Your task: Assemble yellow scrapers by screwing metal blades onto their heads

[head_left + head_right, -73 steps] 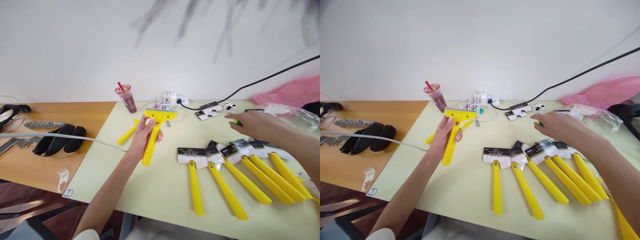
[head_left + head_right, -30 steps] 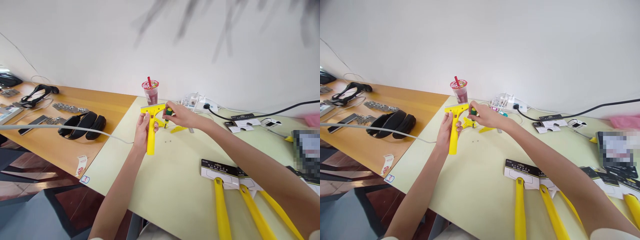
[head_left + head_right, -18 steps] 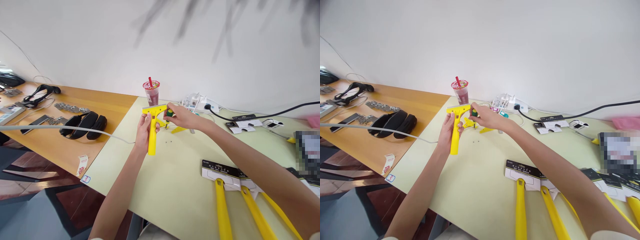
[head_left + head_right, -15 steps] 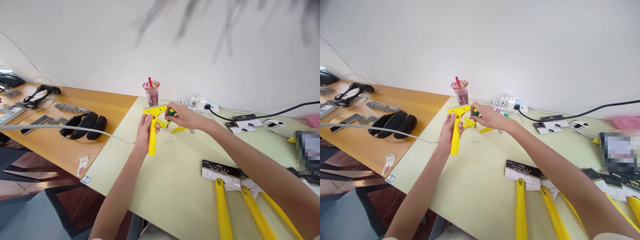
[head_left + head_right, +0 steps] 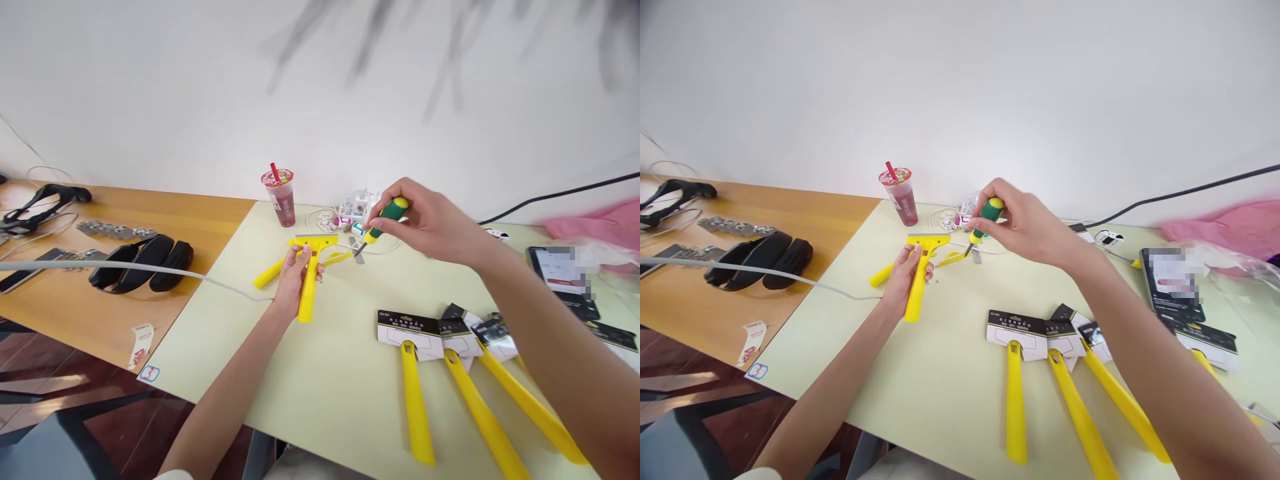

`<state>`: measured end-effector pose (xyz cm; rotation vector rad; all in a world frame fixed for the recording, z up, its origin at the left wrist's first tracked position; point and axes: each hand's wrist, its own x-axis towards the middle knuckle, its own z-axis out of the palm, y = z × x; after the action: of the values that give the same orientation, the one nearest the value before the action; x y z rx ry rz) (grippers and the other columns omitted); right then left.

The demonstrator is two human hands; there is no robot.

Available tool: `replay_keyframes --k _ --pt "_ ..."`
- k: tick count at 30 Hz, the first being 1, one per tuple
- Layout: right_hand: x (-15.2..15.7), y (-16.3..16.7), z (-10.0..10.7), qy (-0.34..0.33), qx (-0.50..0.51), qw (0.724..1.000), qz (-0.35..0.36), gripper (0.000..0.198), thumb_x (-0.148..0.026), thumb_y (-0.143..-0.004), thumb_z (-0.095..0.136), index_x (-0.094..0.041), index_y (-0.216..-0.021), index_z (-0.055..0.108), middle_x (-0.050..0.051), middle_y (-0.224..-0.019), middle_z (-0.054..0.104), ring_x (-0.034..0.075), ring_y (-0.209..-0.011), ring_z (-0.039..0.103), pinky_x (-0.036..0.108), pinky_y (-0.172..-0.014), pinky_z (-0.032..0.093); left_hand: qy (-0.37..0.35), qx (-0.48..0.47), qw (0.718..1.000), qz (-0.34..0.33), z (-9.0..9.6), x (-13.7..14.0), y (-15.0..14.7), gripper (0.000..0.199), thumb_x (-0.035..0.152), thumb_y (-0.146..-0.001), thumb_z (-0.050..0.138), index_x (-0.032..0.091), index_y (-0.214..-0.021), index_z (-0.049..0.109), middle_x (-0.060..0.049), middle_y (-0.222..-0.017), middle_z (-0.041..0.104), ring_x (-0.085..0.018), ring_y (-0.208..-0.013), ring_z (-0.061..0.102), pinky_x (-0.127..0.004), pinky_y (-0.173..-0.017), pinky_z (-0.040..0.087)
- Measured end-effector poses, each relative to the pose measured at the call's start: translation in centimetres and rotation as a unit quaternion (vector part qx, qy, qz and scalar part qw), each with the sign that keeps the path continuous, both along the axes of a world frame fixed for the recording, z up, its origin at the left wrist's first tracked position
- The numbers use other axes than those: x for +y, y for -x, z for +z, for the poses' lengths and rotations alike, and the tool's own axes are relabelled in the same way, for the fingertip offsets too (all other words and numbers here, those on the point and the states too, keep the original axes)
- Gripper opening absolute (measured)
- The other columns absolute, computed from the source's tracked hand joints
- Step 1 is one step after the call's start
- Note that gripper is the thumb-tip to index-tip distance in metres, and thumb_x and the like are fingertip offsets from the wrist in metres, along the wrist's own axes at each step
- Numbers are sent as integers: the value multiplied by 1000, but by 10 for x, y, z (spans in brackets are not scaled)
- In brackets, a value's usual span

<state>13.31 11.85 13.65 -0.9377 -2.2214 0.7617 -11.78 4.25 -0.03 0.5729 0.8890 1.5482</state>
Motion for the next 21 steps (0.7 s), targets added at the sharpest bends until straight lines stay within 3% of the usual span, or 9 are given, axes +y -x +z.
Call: replay_keyframes --k 6,10,15,21 --pt "15 17 -35 -2 -7 999 37 37 -65 -100 69 -30 -108 60 6 -110 81 27 -88 72 40 -72 52 -18 56 998 38 -2 5 12 58 52 -78 96 26 -100 48 5 -96 65 -8 -66 67 -21 -59 52" --pt "30 27 -45 4 15 1000 25 38 -65 -99 70 -29 -107 59 7 -109 80 26 -89 71 39 -70 50 -21 73 995 67 -6 12 29 60 53 -77 96 25 -99 48 4 -98 66 -8 -66 69 -20 -58 51" --pt "44 29 -50 -9 -53 998 20 36 -63 -100 68 -29 -107 60 5 -98 76 22 -71 61 37 -65 44 -36 64 993 88 -10 17 44 58 52 -78 95 24 -99 49 3 -99 67 -9 -66 70 -21 -58 51" --pt "64 12 -75 -18 -104 994 -14 37 -65 -100 66 -30 -107 58 3 -91 75 21 -61 55 37 -62 41 -31 54 994 85 -8 15 42 55 51 -79 95 24 -100 52 3 -97 66 -9 -68 70 -21 -58 51"
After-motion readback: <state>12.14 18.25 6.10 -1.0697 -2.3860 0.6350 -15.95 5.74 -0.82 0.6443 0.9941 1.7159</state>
